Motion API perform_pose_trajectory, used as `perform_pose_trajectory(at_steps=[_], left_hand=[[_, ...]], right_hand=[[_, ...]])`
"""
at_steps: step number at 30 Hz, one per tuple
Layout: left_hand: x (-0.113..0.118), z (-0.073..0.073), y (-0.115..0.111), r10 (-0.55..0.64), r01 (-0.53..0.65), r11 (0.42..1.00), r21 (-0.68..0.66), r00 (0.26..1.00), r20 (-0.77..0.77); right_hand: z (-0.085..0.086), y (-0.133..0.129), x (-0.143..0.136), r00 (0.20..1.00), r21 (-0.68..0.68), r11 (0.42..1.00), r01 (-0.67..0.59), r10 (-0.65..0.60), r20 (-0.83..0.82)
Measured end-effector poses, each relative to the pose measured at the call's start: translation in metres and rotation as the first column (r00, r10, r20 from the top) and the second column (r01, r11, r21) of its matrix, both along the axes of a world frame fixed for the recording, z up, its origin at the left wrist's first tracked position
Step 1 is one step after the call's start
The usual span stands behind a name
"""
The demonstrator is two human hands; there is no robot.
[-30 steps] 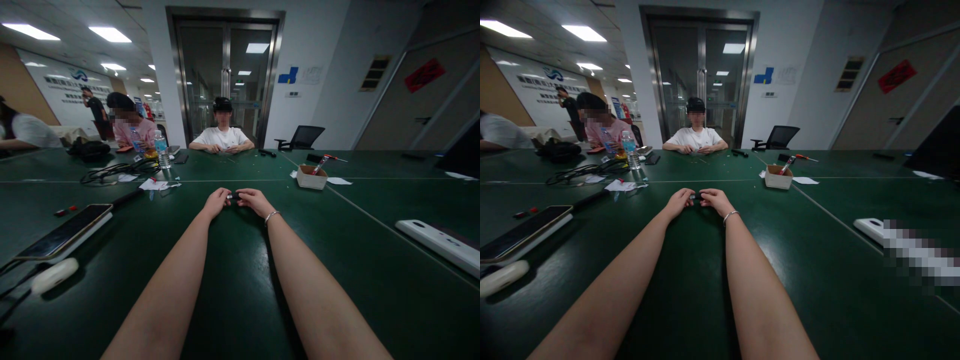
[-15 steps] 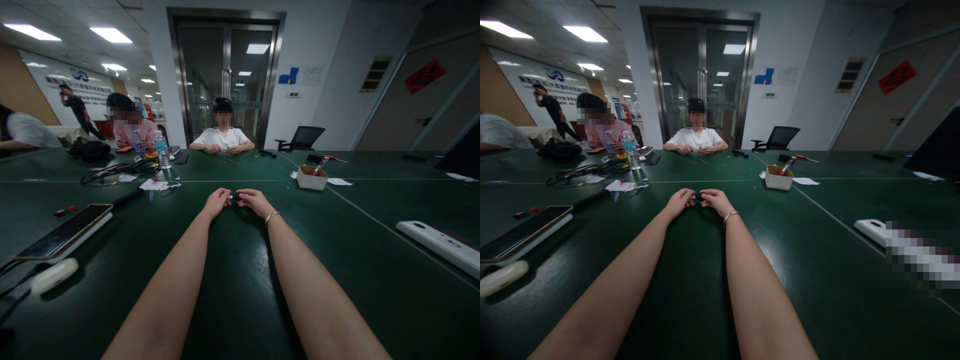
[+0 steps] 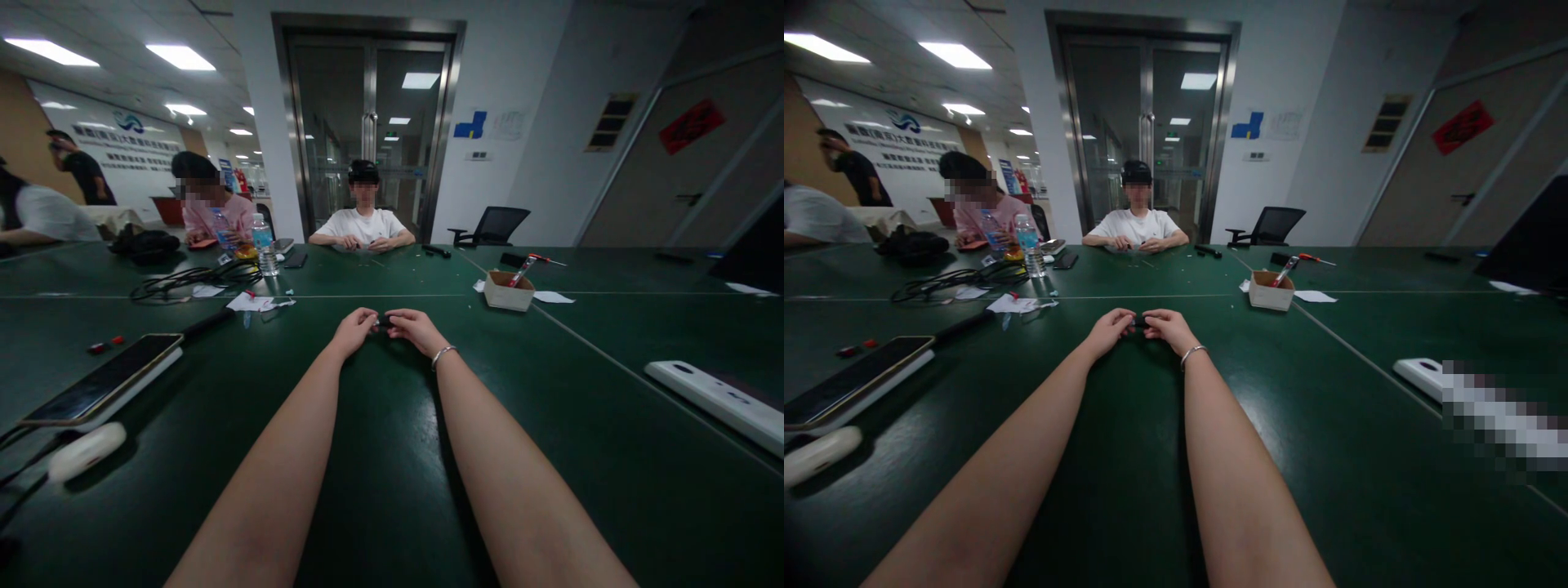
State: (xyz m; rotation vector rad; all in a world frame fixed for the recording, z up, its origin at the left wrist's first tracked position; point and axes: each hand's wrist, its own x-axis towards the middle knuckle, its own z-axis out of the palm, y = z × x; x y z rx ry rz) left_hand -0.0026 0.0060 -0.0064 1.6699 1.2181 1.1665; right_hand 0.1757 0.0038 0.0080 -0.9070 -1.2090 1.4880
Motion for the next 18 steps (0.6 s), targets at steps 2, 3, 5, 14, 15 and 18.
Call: perform_pose_trajectory(at_steps=[2, 3, 5, 14, 15, 18], left_hand=[[-0.0001, -0.0004, 0.0001, -0.018, 0.018, 1.000, 0.007, 1.000, -0.005], [-0.0002, -0.0001, -0.0002, -0.017, 0.017, 1.000, 0.020, 1.000, -0.010], [-0.0008, 0.0014, -0.0013, -0.001, 0.001, 0.999, 0.036, 1.000, -0.012], [-0.0016, 0.0015, -0.0002, 0.003, -0.003, 1.000, 0.008, 1.000, -0.020], [-0.0013, 0.0021, -0.0011, 0.007, -0.006, 1.000, 0.011, 1.000, -0.009], [-0.0003, 0.0064, -0.0058, -0.022, 0.022, 1.000, -0.005, 0.999, 0.030]], right_hand=[[0.0002, 0.0002, 0.0000, 1.000, -0.004, 1.000, 0.001, -0.001, -0.001], [0.0001, 0.0005, 0.0000, 1.000, -0.007, 1.000, 0.002, -0.002, 0.000], [-0.0004, 0.0013, 0.0002, 1.000, -0.010, 1.000, 0.006, -0.006, 0.007], [-0.0007, 0.0011, 0.0012, 1.000, -0.007, 1.000, -0.001, 0.001, 0.016], [-0.0005, 0.0008, 0.0013, 1.000, -0.006, 1.000, -0.005, 0.005, 0.015], [-0.0003, 0.0002, 0.0015, 1.000, 0.003, 1.000, -0.011, 0.011, 0.006]])
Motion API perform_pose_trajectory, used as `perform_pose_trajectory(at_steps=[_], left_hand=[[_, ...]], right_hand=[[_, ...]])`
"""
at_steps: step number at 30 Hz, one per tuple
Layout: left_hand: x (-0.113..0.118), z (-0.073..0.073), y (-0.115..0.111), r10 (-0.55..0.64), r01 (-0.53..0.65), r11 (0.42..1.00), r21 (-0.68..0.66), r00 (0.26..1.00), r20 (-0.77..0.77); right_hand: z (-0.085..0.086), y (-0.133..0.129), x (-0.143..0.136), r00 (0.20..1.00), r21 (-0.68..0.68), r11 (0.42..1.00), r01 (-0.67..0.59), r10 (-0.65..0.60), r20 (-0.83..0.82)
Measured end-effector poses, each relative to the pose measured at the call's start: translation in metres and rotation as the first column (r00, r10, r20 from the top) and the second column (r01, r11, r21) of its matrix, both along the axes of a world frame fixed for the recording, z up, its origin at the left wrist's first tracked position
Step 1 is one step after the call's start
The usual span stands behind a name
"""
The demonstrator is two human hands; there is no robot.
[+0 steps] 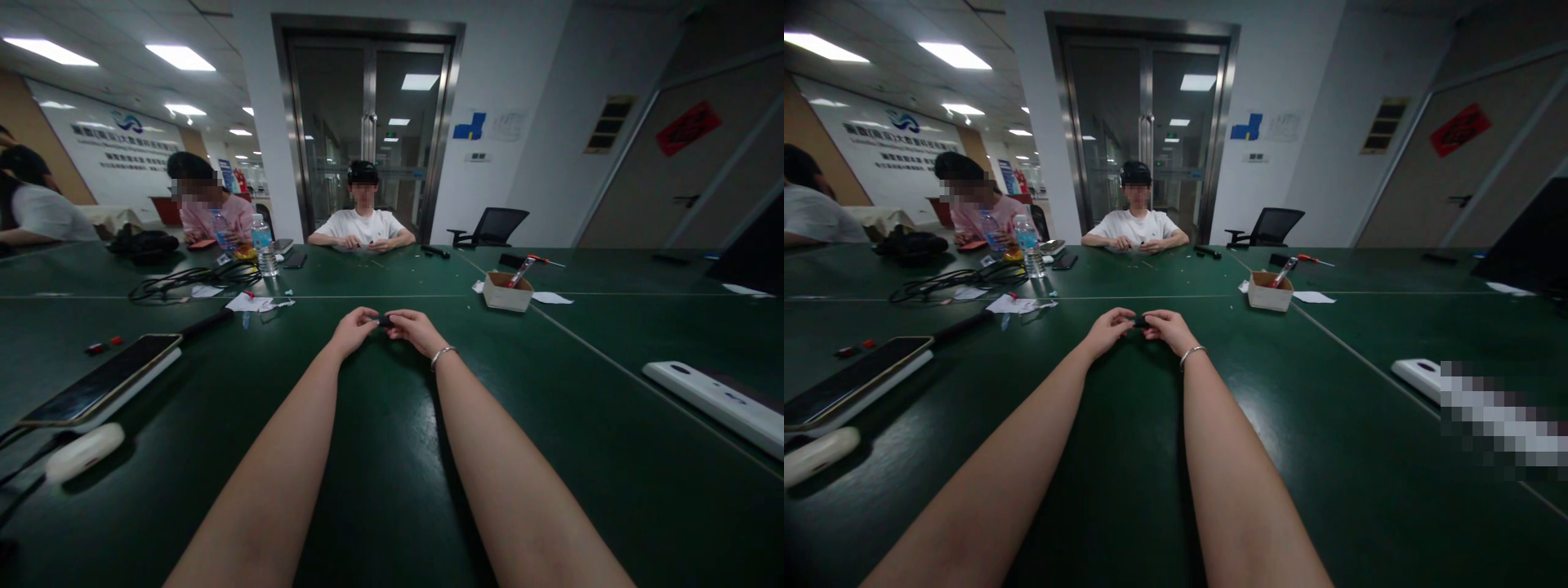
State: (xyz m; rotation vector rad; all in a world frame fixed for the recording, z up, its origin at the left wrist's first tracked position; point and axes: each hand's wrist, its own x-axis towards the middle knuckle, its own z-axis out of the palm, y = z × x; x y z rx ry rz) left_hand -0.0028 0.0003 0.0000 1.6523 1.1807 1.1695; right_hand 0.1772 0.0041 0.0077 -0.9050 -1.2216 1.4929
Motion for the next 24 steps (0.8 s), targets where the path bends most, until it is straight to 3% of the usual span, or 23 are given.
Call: perform_pose_trajectory(at_steps=[4, 8, 24], left_hand=[[0.0012, 0.0044, -0.0038, -0.028, 0.028, 0.998, -0.051, 1.000, 0.001], [0.0014, 0.0027, -0.0016, 0.012, -0.012, 0.999, -0.034, 1.000, -0.016], [0.0000, 0.0022, 0.0005, -0.034, 0.033, 0.998, -0.054, 0.999, -0.026]], right_hand=[[-0.0002, 0.0003, -0.0001, 1.000, 0.005, 1.000, -0.001, 0.001, -0.006], [0.0000, 0.0007, -0.0008, 1.000, -0.005, 1.000, -0.002, 0.002, 0.009], [-0.0010, 0.0010, 0.0004, 0.999, 0.023, 0.999, -0.037, 0.037, 0.024]])
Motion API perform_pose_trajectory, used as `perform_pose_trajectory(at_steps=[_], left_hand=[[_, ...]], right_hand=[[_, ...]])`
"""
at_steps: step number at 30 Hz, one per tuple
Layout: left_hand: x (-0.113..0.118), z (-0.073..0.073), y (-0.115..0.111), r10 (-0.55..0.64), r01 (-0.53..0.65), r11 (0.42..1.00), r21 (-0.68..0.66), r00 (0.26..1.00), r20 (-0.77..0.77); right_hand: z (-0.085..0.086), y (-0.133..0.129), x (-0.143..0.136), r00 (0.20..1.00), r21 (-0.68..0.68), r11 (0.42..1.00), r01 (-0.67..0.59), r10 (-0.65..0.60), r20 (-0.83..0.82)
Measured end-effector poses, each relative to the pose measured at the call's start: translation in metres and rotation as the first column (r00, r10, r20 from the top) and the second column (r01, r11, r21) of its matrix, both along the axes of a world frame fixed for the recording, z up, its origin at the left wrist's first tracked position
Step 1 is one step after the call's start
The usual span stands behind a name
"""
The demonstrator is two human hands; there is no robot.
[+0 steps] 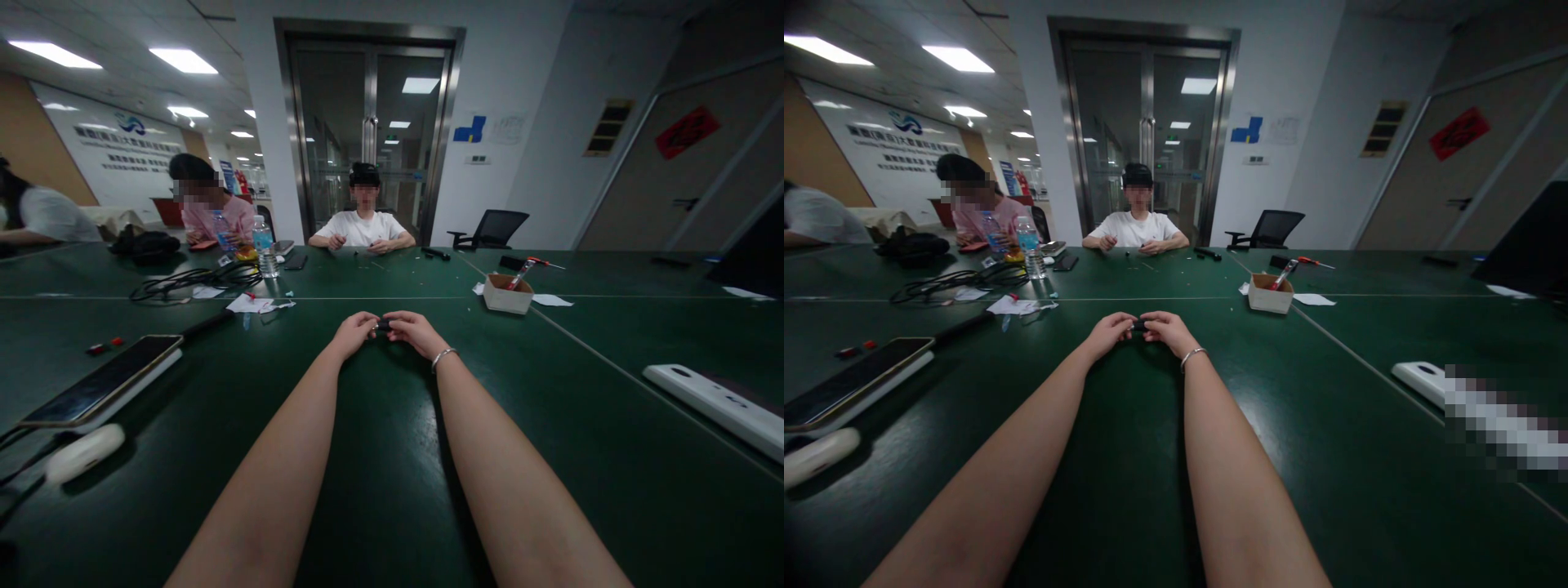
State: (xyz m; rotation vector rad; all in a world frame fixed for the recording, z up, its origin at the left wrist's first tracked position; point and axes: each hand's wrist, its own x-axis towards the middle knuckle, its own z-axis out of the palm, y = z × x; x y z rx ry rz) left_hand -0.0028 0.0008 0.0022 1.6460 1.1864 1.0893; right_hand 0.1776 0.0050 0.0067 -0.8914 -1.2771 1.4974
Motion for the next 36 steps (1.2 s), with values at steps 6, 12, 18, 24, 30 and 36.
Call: perform_pose_trajectory(at_steps=[6, 12, 18, 24, 30, 36], left_hand=[[0.0019, 0.0049, -0.0033, 0.035, -0.035, 0.999, -0.023, 0.999, 0.016], [0.0005, 0.0022, 0.0008, 0.038, -0.038, 0.999, -0.018, 0.999, -0.001], [0.0010, 0.0032, 0.0007, 0.032, -0.032, 0.999, -0.017, 0.999, -0.004], [0.0008, 0.0044, -0.0022, 0.017, -0.017, 1.000, -0.002, 1.000, -0.023], [0.0009, 0.0038, -0.0018, 0.039, -0.039, 0.999, -0.013, 0.998, -0.050], [0.0007, 0.0051, -0.0026, 0.050, -0.052, 0.998, -0.027, 0.997, -0.060]], right_hand=[[0.0000, 0.0002, 0.0003, 1.000, -0.007, 1.000, 0.016, -0.016, 0.004], [0.0026, -0.0022, -0.0001, 1.000, -0.006, 1.000, 0.014, -0.014, 0.003], [0.0024, -0.0026, -0.0009, 1.000, 0.011, 1.000, 0.007, -0.007, 0.014], [0.0002, 0.0001, -0.0016, 1.000, 0.015, 1.000, 0.012, -0.013, 0.023], [0.0003, -0.0001, -0.0021, 0.999, 0.010, 1.000, 0.013, -0.014, 0.035], [0.0000, 0.0005, -0.0017, 0.999, 0.016, 1.000, 0.010, -0.010, 0.031]])
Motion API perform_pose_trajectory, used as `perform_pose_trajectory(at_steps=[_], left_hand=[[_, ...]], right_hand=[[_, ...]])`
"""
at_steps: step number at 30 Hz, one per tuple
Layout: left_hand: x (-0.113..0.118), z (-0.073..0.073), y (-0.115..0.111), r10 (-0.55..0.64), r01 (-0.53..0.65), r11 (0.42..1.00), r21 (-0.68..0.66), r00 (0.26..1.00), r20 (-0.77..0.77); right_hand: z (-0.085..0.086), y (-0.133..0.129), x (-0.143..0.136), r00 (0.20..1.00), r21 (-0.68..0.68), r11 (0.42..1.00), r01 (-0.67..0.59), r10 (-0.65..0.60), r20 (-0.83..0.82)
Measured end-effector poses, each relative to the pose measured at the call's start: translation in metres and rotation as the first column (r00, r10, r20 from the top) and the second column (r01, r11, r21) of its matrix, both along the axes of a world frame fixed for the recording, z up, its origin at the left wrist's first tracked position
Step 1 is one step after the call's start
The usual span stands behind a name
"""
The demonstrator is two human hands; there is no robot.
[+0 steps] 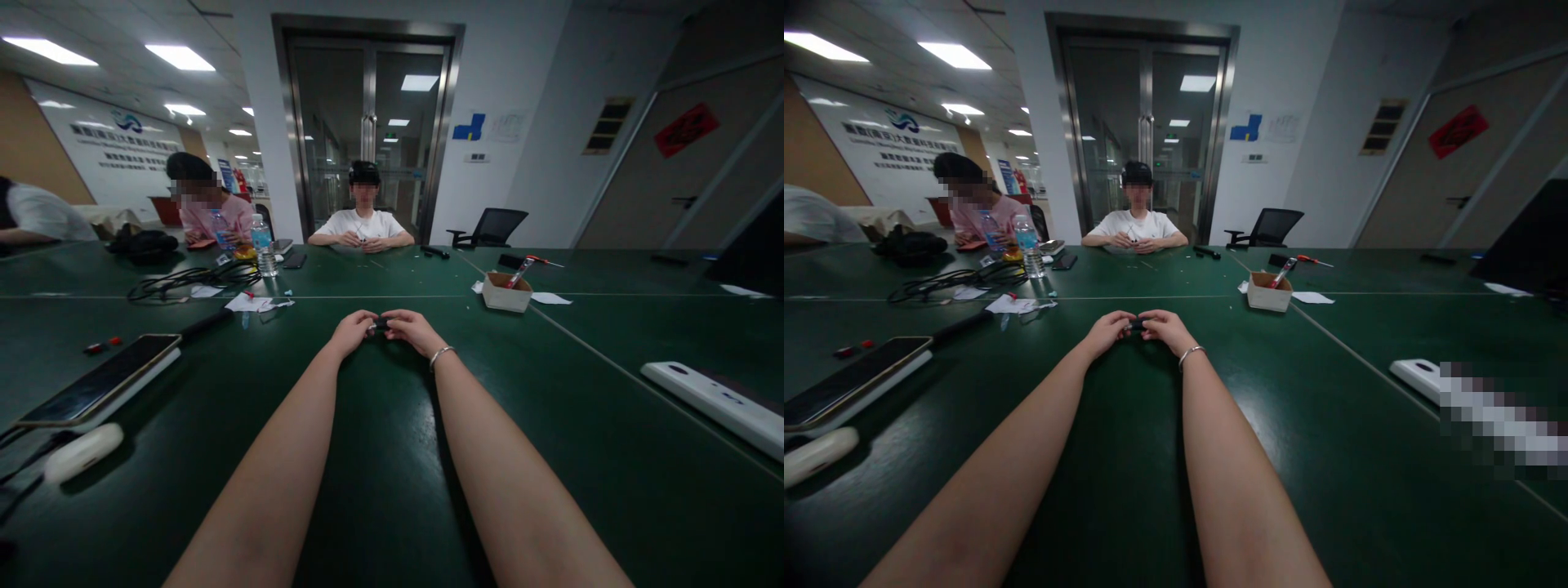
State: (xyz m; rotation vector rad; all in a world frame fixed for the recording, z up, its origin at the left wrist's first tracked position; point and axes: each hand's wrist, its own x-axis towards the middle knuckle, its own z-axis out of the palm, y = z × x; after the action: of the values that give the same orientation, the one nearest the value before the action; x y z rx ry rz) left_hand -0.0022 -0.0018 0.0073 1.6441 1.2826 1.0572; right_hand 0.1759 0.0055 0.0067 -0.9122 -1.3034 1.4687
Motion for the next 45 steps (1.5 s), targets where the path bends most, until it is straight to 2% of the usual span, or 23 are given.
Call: perform_pose_trajectory(at_steps=[24, 39, 45], left_hand=[[-0.006, -0.021, 0.014, 0.029, -0.028, 0.996, 0.079, 0.999, -0.015], [-0.006, -0.015, 0.010, 0.014, -0.005, 0.996, 0.085, 0.994, -0.104], [-0.005, -0.015, 0.009, 0.036, -0.036, 0.997, 0.062, 0.999, 0.012]], right_hand=[[0.000, 0.000, 0.001, 1.000, -0.011, 1.000, 0.009, -0.009, 0.005], [0.000, -0.001, 0.000, 1.000, -0.009, 1.000, 0.017, -0.017, -0.003], [0.001, -0.001, 0.001, 1.000, -0.013, 1.000, 0.020, -0.020, -0.010]])
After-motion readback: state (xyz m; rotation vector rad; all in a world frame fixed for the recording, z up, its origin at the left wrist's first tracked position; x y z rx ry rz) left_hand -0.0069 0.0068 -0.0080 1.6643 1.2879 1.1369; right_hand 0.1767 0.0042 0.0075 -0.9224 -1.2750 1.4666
